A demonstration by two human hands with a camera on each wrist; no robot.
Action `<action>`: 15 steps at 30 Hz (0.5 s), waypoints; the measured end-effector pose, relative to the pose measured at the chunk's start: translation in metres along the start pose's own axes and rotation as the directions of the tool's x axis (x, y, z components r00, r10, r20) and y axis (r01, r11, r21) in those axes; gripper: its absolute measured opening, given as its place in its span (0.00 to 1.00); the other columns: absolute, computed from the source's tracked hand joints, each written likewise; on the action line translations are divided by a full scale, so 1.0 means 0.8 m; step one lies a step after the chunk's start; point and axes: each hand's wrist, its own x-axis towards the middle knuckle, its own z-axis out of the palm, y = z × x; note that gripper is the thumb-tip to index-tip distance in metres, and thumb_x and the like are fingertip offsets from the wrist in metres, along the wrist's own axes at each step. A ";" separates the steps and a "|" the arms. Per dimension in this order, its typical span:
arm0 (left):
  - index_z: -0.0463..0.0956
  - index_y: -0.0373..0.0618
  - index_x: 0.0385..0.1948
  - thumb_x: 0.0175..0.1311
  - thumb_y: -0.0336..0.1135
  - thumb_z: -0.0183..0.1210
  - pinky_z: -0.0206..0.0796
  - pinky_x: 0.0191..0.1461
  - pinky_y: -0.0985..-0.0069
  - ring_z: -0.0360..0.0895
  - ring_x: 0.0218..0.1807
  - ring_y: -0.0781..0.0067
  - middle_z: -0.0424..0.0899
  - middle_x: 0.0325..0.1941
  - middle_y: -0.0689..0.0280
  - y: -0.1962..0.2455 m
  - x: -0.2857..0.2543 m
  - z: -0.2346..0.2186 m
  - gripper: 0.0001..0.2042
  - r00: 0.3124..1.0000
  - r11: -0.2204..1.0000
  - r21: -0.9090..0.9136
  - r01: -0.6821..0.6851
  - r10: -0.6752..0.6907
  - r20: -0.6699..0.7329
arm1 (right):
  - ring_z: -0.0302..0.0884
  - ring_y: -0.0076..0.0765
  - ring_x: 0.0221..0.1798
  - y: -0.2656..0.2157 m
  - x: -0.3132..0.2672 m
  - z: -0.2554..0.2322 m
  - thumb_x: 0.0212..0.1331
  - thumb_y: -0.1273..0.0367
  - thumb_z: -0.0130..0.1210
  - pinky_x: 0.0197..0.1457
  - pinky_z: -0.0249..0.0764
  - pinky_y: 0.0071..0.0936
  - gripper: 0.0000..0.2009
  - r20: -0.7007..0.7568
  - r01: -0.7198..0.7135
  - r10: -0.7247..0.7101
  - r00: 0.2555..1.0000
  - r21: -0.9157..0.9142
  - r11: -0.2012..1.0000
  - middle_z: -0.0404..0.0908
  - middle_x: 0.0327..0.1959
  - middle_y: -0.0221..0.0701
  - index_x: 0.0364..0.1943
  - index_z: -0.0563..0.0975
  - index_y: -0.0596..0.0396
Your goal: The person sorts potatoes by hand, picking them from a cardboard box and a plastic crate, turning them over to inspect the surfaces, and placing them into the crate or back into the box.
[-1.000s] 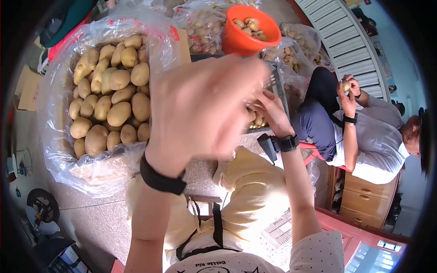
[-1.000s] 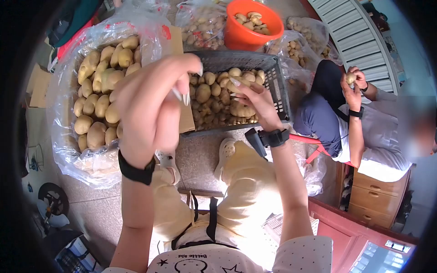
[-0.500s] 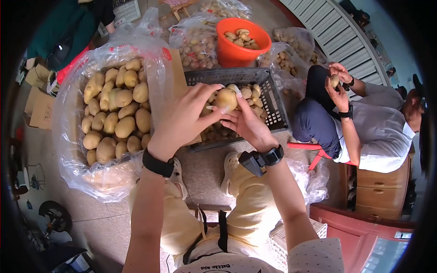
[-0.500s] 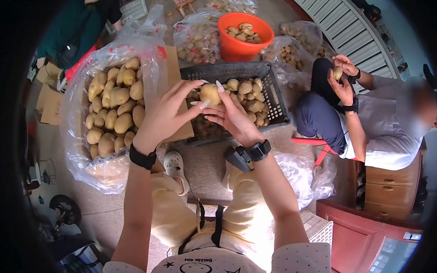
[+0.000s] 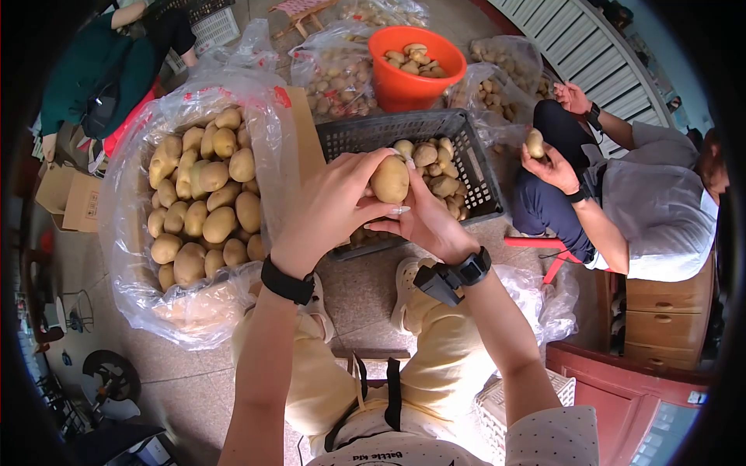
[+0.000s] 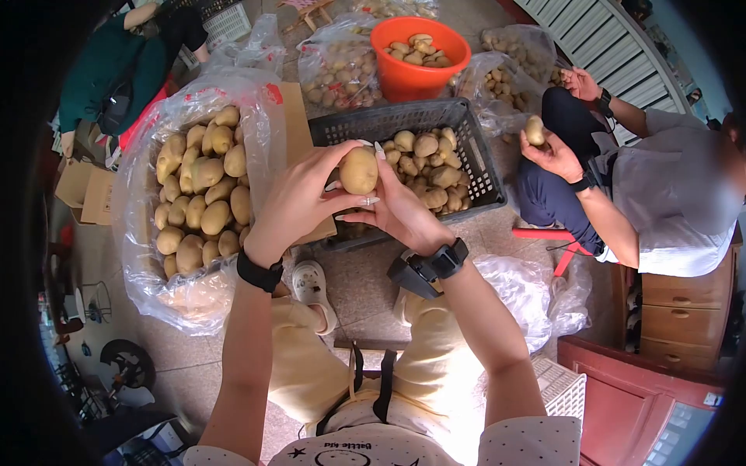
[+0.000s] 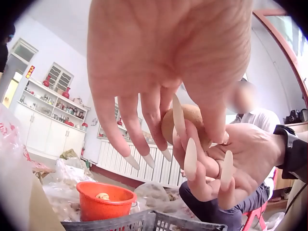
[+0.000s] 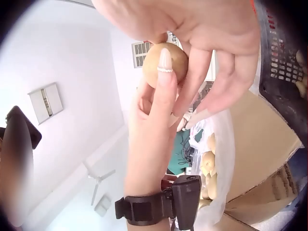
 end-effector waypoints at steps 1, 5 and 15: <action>0.69 0.47 0.56 0.50 0.39 0.67 0.72 0.45 0.68 0.77 0.46 0.57 0.77 0.48 0.58 -0.001 0.000 0.002 0.29 1.000 1.000 0.001 0.001 -0.001 0.002 | 0.74 0.30 0.55 0.001 0.002 -0.002 0.70 0.45 0.25 0.58 0.72 0.34 0.29 0.012 -0.004 0.004 1.000 0.019 1.000 0.74 0.55 0.33 0.63 0.63 0.48; 0.70 0.45 0.54 0.46 0.39 0.68 0.71 0.47 0.66 0.76 0.47 0.57 0.77 0.46 0.58 -0.003 0.002 0.001 0.29 0.997 0.997 0.039 -0.061 0.063 -0.041 | 0.73 0.29 0.56 -0.002 -0.002 0.007 0.71 0.47 0.25 0.58 0.71 0.34 0.28 -0.022 0.019 -0.021 1.000 -0.066 0.998 0.74 0.55 0.33 0.62 0.64 0.50; 0.74 0.46 0.47 0.40 0.38 0.70 0.70 0.45 0.66 0.74 0.48 0.64 0.75 0.41 0.66 0.016 -0.008 -0.019 0.27 1.000 0.926 0.377 -0.014 0.013 0.004 | 0.76 0.21 0.49 0.000 -0.003 0.001 0.67 0.50 0.46 0.53 0.72 0.22 0.26 -0.084 0.047 -0.078 0.993 -0.322 0.946 0.79 0.47 0.30 0.54 0.73 0.59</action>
